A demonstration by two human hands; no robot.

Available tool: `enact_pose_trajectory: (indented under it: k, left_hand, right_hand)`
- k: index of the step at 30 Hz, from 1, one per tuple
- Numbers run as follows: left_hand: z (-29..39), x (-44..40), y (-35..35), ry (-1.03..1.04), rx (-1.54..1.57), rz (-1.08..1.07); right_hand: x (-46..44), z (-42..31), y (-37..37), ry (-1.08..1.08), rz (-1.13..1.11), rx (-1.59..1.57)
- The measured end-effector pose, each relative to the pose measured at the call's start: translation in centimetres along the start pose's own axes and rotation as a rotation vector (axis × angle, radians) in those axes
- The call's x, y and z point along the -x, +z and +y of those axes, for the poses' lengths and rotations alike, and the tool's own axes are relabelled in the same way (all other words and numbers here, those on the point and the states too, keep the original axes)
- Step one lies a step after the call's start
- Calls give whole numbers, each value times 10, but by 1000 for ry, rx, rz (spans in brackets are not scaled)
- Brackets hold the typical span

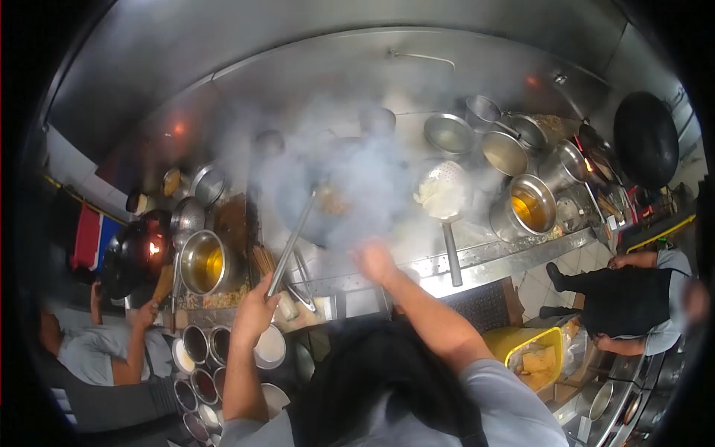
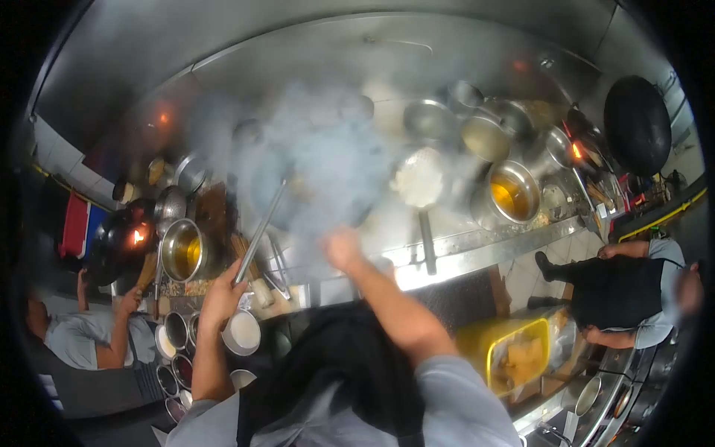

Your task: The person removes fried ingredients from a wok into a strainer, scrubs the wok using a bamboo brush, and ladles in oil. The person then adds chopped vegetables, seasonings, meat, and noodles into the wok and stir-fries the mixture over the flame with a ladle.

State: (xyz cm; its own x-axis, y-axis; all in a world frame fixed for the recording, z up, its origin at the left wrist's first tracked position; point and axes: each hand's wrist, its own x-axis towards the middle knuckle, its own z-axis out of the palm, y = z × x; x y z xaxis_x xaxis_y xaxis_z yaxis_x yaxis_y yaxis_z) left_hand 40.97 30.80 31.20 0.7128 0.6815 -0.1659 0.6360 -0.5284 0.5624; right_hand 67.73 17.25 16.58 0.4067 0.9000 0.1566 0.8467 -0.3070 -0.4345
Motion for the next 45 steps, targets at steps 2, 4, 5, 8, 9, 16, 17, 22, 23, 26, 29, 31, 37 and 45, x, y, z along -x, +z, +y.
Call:
enact_pose_trajectory:
  k: [2, 4, 5, 8, 9, 16, 17, 22, 23, 26, 29, 31, 37, 45]
  left_hand:
    - [-5, -18, 18, -9, -10, 46]
    - [-15, -29, 52, -40, 39, 74]
    - [-21, -33, 67, -69, 92, 107]
    - [-10, -18, 72, -217, 467, -18]
    - [-2, -9, 72, -262, 683, -84]
    - [29, -4, 51, -376, 1227, -284]
    - [29, -3, 51, -381, 1232, -273]
    - [40, -4, 52, -492, 1461, -346]
    - [43, -5, 52, -497, 1468, -338]
    - [50, -11, 56, -533, 1471, -313]
    - [51, -21, 61, -526, 1534, -408]
    - [51, -21, 61, -503, 1537, -500]
    - [64, -16, 57, -521, 1551, -395]
    - [61, -51, 63, -501, 1553, -440]
  right_hand:
    - [5, 7, 10, 75, -115, -54]
    - [22, 21, 17, 80, 244, -305]
    - [33, 30, -2, 104, 389, -262]
    - [99, 122, -38, 417, 530, -24]
    - [122, 153, -34, 720, 533, 27]
    - [127, 192, -36, 1071, 193, -1750]
    - [128, 181, -43, 1070, 178, -1747]
    - [135, 112, -85, 871, 306, -1077]
    - [134, 100, -93, 827, 370, -925]
    - [122, 82, -118, 793, 322, -1020]
    - [105, 61, -140, 746, 223, -1340]
    - [93, 53, -139, 716, 135, -1583]
    - [47, 35, -94, 629, 140, -901]
    - [19, 32, -66, 456, 82, -149]
